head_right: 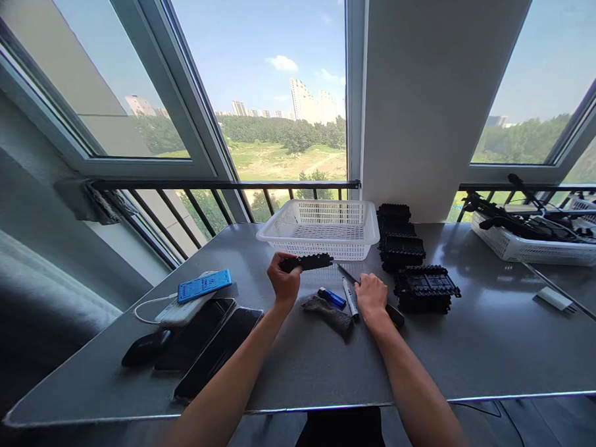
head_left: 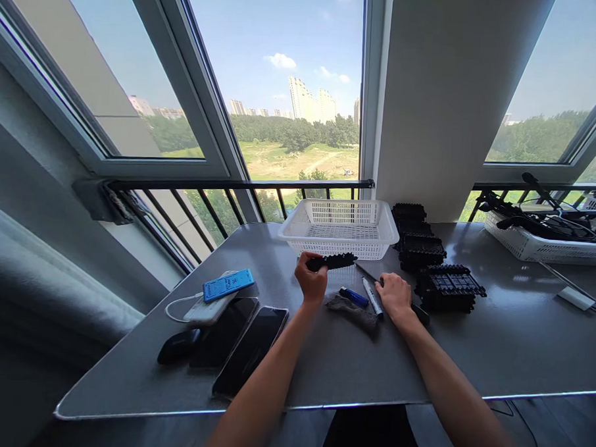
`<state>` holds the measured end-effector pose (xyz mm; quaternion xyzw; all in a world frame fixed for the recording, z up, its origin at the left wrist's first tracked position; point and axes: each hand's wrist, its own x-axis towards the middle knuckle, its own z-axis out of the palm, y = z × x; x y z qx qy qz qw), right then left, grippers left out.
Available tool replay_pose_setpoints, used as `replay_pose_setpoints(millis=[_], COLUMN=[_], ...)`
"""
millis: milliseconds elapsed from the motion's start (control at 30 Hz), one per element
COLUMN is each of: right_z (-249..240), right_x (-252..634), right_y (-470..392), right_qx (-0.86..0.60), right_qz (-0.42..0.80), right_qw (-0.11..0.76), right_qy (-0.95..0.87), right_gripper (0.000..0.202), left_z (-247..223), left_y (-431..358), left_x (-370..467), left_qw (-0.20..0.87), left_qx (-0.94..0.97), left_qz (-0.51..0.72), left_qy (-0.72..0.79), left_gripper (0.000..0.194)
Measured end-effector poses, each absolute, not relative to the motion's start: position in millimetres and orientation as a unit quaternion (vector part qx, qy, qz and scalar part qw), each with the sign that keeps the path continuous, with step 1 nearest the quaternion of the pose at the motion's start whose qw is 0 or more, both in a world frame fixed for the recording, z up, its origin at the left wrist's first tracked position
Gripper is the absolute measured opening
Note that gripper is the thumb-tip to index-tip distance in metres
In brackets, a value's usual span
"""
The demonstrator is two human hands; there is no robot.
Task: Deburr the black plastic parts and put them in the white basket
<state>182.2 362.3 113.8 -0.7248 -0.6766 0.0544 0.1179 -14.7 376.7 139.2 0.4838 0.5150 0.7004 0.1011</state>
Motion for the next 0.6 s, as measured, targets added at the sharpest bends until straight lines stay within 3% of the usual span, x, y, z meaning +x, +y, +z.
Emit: replay_pose_setpoints(millis=[433,500,600], right_z=[114.9,118.0,123.0], right_x=[186.3,184.6,178.8], right_y=[362.3,361.4,361.3], right_qx=[-0.708,-0.702,-0.647], right_qz=[0.046,0.052,0.131], right_qw=[0.169,0.207,0.339], right_qy=[-0.684,-0.680,-0.670], right_gripper=[0.030,0.031,0.038], left_z=[138.6,138.6,138.8], left_y=[374.5,374.2,373.6], left_x=[-10.9,-10.2,-8.5], left_qw=[0.104,0.112,0.121], left_qx=[0.534,0.541,0.558], left_qz=[0.692,0.688,0.680], left_qy=[0.474,0.471,0.461], left_gripper=[0.018,0.019,0.019])
